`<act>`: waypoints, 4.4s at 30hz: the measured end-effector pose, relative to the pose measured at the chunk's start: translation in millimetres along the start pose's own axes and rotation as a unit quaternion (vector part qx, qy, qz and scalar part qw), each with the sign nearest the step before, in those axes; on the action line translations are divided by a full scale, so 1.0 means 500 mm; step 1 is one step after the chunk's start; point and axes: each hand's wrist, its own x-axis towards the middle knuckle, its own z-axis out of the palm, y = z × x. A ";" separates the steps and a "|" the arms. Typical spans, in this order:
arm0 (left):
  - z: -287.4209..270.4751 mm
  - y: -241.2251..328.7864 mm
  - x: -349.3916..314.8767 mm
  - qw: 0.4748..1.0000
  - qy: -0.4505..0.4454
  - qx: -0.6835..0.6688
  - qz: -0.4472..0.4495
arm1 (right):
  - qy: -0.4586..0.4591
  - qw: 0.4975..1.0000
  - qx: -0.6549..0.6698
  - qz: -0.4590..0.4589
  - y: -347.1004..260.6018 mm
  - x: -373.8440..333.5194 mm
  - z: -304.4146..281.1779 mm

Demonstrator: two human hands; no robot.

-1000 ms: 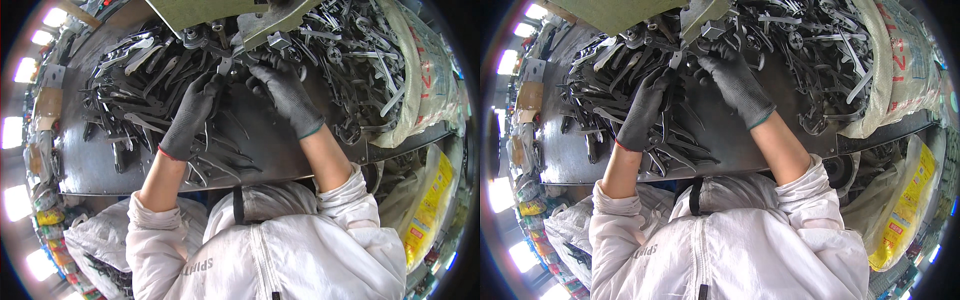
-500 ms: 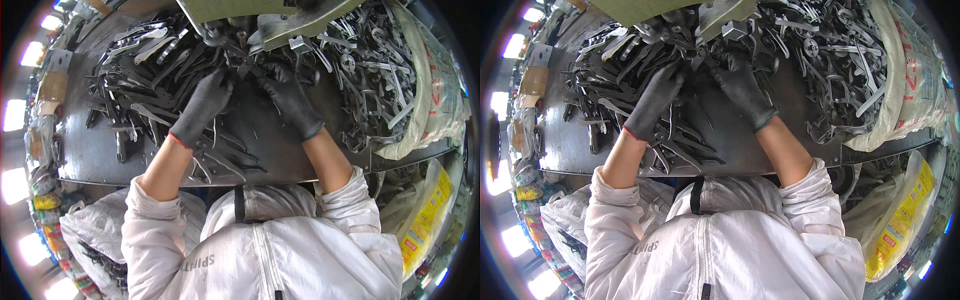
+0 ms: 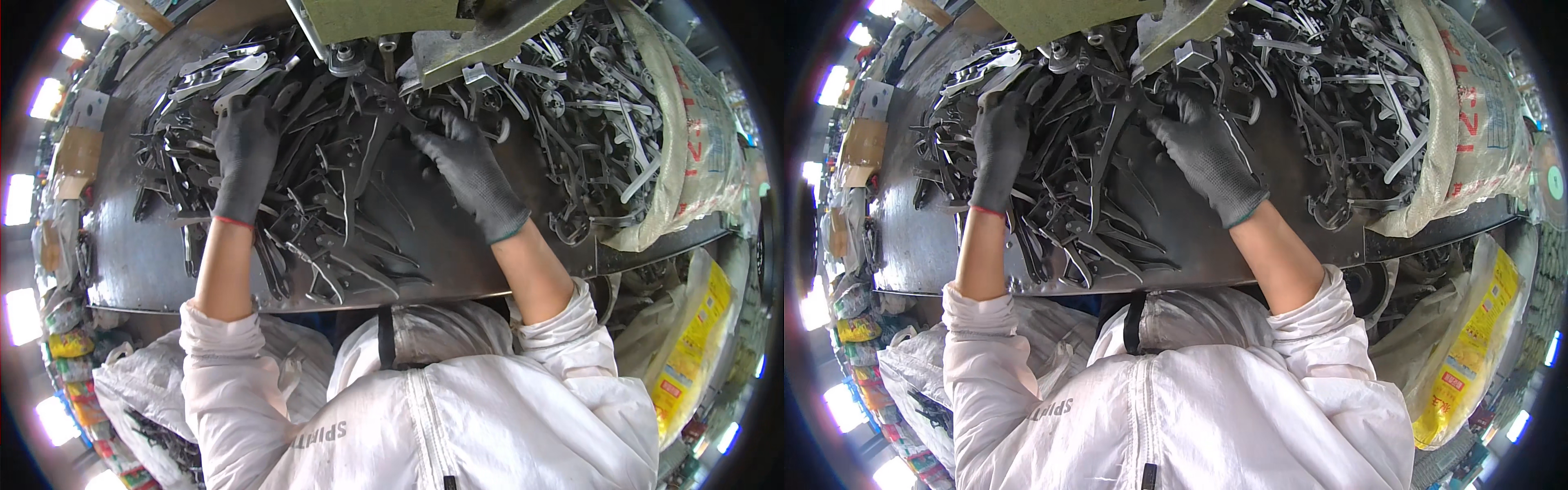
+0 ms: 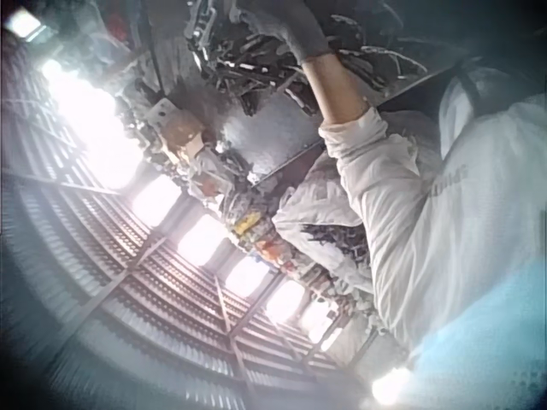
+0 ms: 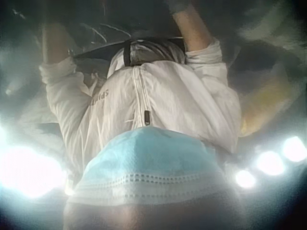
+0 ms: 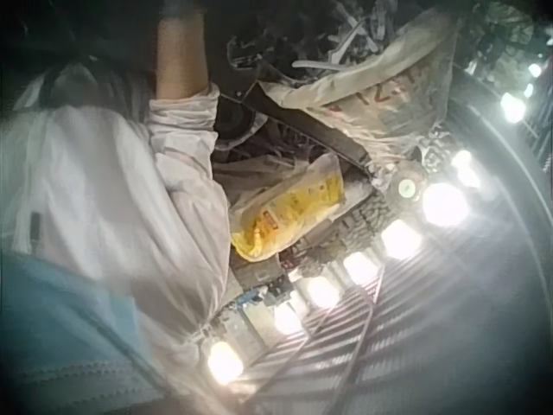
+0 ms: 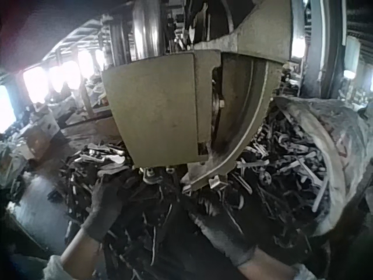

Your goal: The person puts on gloves and picks up metal components from a table. They place each component into a machine, press a foot pedal to process it, and then move the finished part to a different pile.

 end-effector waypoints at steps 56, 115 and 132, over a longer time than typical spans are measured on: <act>-0.026 0.237 -0.055 0.627 -0.311 -0.692 -0.175 | 0.021 0.996 0.069 -0.044 -0.007 0.041 -0.024; -0.028 0.288 -0.057 0.631 -0.300 -0.691 -0.185 | -0.021 0.996 0.089 -0.013 0.005 0.049 -0.078; -0.200 -0.059 -0.060 0.962 -0.105 -0.250 -0.008 | -0.018 0.996 0.091 0.002 0.081 0.043 -0.029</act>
